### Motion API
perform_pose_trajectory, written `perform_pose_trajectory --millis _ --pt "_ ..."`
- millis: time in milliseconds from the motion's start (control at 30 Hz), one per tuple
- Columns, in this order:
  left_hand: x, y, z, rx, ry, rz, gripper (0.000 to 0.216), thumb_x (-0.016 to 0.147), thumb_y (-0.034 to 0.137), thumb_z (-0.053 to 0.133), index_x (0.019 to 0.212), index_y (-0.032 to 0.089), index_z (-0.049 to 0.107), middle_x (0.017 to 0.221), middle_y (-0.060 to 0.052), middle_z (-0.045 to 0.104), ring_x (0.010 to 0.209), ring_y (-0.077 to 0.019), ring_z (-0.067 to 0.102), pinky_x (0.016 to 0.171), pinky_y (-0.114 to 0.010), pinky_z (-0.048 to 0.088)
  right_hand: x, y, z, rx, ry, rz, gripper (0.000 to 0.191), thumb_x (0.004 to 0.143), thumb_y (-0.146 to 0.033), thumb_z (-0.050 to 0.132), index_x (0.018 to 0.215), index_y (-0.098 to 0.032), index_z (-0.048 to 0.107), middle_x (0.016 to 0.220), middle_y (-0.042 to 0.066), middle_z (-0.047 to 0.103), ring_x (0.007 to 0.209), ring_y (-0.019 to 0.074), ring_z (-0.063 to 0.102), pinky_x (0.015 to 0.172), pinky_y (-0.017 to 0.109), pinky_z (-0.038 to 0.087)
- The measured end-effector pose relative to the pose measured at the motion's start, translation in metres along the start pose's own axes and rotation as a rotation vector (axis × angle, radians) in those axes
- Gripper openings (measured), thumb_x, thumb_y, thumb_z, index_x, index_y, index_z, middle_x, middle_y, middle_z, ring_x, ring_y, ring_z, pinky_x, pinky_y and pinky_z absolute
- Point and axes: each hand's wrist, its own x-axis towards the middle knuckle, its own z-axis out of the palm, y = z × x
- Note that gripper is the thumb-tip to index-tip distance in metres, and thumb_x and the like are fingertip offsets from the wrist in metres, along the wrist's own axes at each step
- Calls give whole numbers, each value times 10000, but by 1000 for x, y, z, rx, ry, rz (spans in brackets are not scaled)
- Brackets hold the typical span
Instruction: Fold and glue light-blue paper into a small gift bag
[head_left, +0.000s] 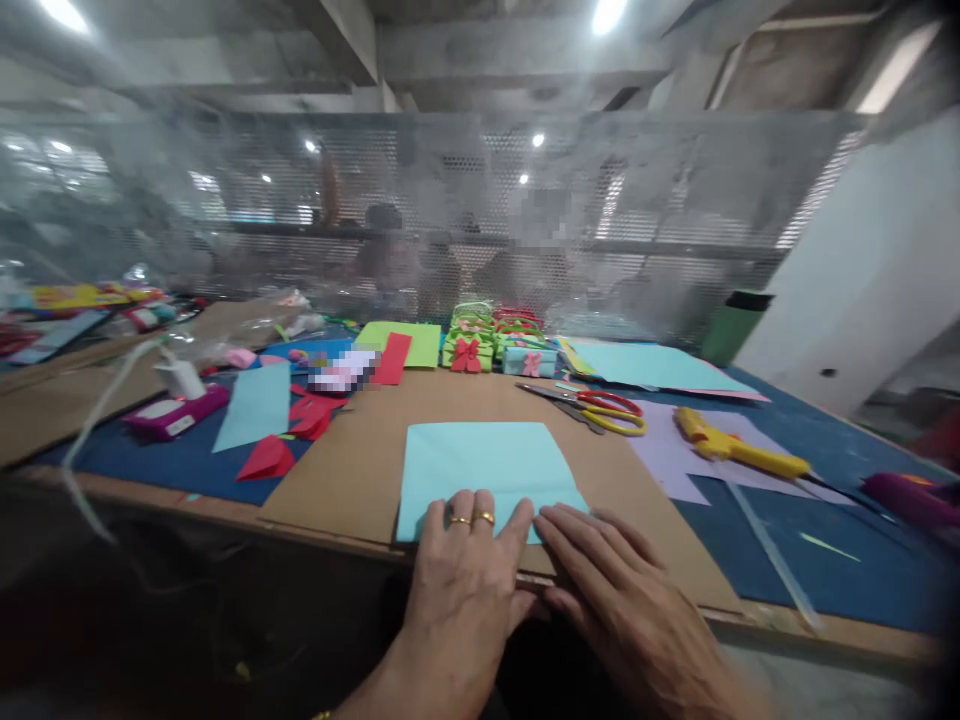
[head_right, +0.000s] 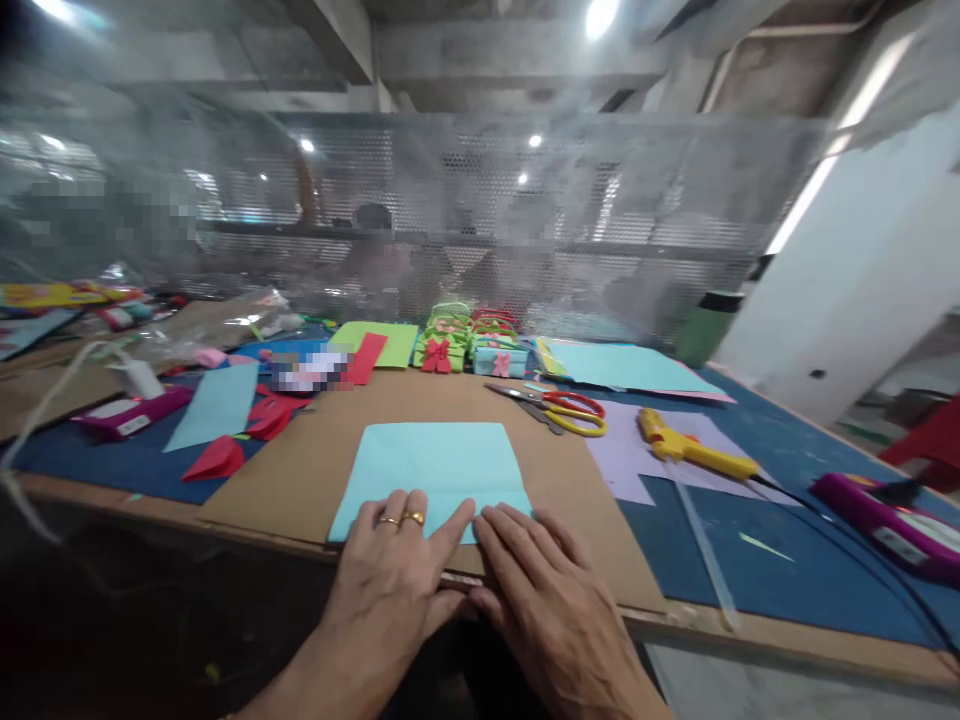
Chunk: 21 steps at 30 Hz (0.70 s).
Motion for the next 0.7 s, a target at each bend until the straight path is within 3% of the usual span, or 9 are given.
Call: perform_pose_trajectory --millis 300,533,700 --pt "-6 4 0 -13 56 -66 783 754 692 681 1396 270 533 1085 -106 618 1004 -277 539 865 -452 467 2 9 7 -45 99 -83 425 983 -392 494 1344 -184 582 1241 100 689 1127 237 630 1003 399 410" --pt "-14 3 7 34 120 -73 891 684 661 768 1412 208 520 1175 -157 661 1107 -310 589 927 -473 497 4 8 7 -67 116 -88 396 993 -406 472 1280 -172 612 1197 99 702 1103 237 627 988 389 409" --pt "-24 -5 10 -5 128 -22 948 689 693 731 1438 167 486 1273 -172 645 1205 -326 585 1012 -481 479 8 5 3 -69 134 -93 371 999 -380 462 1262 -167 614 1171 95 712 1086 222 636 982 375 418"
